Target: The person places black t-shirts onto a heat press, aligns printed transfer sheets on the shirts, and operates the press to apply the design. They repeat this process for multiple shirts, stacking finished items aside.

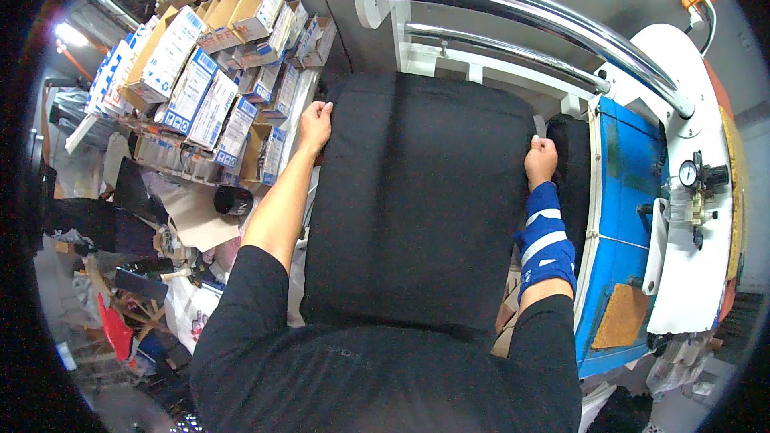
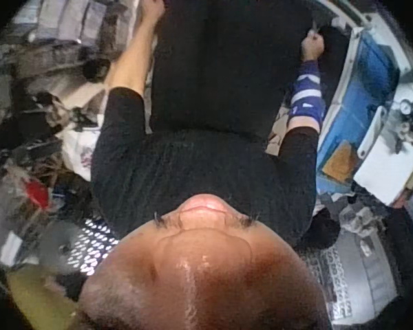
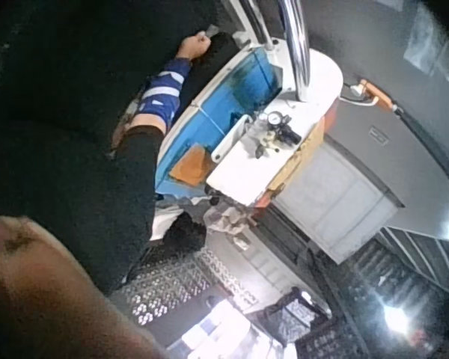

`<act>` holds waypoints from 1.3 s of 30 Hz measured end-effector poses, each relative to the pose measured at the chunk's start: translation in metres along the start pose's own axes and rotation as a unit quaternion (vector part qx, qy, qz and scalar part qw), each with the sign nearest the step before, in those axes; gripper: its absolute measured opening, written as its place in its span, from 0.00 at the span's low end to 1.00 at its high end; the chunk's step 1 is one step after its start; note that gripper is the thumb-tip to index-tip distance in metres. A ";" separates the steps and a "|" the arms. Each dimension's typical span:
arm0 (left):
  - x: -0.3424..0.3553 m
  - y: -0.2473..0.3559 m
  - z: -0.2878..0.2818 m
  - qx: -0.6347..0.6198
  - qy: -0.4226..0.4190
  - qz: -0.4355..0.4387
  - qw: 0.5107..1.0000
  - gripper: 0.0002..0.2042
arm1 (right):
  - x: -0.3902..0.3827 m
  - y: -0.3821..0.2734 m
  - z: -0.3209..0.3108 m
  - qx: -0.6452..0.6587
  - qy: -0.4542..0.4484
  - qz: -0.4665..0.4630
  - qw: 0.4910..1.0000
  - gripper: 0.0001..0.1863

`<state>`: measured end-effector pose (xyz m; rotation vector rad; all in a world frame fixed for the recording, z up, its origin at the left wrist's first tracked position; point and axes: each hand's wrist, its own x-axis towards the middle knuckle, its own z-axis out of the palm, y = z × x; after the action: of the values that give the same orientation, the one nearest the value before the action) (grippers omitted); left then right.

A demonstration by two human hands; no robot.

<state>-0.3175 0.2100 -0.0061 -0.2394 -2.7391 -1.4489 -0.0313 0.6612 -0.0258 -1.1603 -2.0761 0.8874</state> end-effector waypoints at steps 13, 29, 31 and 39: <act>-0.134 -0.040 -0.079 -0.070 -0.141 0.052 0.986 0.21 | -0.179 -0.005 -0.105 -0.030 -0.101 -0.055 0.993 0.22; -0.349 -0.098 -0.205 -0.471 -0.318 -0.291 0.770 0.14 | -0.347 0.048 -0.238 0.439 -0.256 0.349 0.788 0.13; -0.354 -0.100 -0.201 -0.466 -0.245 -0.314 0.790 0.19 | -0.348 0.049 -0.238 0.473 -0.273 0.322 0.774 0.14; -0.353 -0.098 -0.189 -0.519 -0.262 -0.299 0.757 0.19 | -0.354 0.058 -0.228 0.417 -0.239 0.333 0.811 0.19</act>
<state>0.0087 -0.0422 -0.0155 0.3180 -1.9538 -3.4290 0.3253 0.4322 0.0049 -1.1945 -1.2232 2.3303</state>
